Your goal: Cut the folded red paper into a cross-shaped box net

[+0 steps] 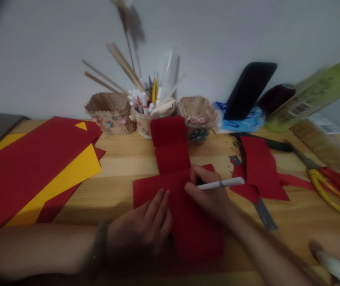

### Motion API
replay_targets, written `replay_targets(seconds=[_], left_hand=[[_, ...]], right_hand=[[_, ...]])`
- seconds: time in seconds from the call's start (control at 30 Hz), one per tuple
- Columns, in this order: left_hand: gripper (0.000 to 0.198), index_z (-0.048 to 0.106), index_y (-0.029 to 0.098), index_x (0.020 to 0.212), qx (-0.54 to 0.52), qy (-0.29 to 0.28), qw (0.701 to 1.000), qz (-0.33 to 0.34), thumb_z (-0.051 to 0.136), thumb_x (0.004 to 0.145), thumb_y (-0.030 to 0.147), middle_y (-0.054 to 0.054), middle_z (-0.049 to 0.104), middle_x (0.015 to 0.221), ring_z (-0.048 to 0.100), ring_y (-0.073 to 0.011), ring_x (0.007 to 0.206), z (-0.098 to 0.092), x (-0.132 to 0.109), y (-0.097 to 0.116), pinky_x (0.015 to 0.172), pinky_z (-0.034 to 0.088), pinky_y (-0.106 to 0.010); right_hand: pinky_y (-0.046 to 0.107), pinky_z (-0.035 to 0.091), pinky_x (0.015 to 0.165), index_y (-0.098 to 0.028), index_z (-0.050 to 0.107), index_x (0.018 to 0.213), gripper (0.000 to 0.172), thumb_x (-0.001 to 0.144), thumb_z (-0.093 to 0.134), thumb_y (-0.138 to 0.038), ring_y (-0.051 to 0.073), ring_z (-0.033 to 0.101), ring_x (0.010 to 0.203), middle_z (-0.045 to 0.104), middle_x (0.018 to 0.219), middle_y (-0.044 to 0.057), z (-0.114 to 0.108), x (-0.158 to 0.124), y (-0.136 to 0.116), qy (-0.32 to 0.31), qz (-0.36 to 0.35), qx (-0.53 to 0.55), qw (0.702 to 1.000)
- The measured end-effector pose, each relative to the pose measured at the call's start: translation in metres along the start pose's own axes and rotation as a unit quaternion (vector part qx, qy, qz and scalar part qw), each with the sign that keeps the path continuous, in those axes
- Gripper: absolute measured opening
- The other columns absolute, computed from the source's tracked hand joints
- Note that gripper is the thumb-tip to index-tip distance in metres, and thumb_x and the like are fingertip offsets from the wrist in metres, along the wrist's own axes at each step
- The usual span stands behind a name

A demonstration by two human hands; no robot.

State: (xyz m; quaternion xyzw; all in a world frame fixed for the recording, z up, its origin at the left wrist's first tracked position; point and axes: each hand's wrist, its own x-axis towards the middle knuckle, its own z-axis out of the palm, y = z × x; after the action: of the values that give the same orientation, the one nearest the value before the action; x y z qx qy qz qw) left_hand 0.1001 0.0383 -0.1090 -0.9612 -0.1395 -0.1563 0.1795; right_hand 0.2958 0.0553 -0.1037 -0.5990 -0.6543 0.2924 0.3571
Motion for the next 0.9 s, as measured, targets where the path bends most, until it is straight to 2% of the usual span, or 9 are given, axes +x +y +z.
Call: replay_targets(seconds=[0.3,0.47,0.7,0.9], left_hand=[[0.028,0.062,0.002,0.092,-0.001,0.003,1.0,0.0,0.037,0.085,0.013,-0.025,0.068,0.101,0.066,-0.0349,0.095,0.0006,-0.0002,-0.0005,0.063,0.057,-0.035],[0.028,0.062,0.001,0.092,0.0,0.002,1.0,0.001,0.038,0.086,0.014,-0.025,0.068,0.101,0.066,-0.0345,0.095,-0.0004,0.0001,-0.0008,0.062,0.057,-0.034],[0.027,0.062,0.001,0.093,-0.005,-0.003,1.0,0.003,0.04,0.084,0.015,-0.026,0.067,0.103,0.066,-0.0354,0.096,-0.0004,0.0005,-0.0008,0.062,0.056,-0.034],[0.028,0.061,0.001,0.093,-0.009,-0.011,1.0,0.001,0.039,0.085,0.015,-0.027,0.067,0.103,0.066,-0.0352,0.097,-0.0009,0.0001,-0.0006,0.064,0.056,-0.034]], right_hand=[[0.024,0.026,0.042,-0.024,0.032,0.054,0.023,0.067,0.05,-0.017,0.011,0.033,0.046,0.038,0.049,-0.007,0.0001,-0.0005,0.0032,-0.026,0.007,0.007,1.0],[0.024,0.028,0.044,-0.025,0.032,0.054,0.023,0.068,0.049,-0.019,0.012,0.034,0.048,0.038,0.05,-0.006,-0.0004,-0.0001,0.0021,-0.01,0.019,0.023,0.999],[0.024,0.026,0.044,-0.023,0.035,0.054,0.023,0.066,0.052,-0.016,0.011,0.033,0.048,0.038,0.049,-0.007,-0.0005,-0.001,-0.0003,-0.036,0.041,0.043,0.998],[0.026,0.024,0.046,-0.024,0.037,0.051,0.023,0.064,0.055,-0.016,0.012,0.033,0.05,0.039,0.05,-0.006,-0.0012,-0.0003,0.0011,0.012,0.064,0.111,0.992]])
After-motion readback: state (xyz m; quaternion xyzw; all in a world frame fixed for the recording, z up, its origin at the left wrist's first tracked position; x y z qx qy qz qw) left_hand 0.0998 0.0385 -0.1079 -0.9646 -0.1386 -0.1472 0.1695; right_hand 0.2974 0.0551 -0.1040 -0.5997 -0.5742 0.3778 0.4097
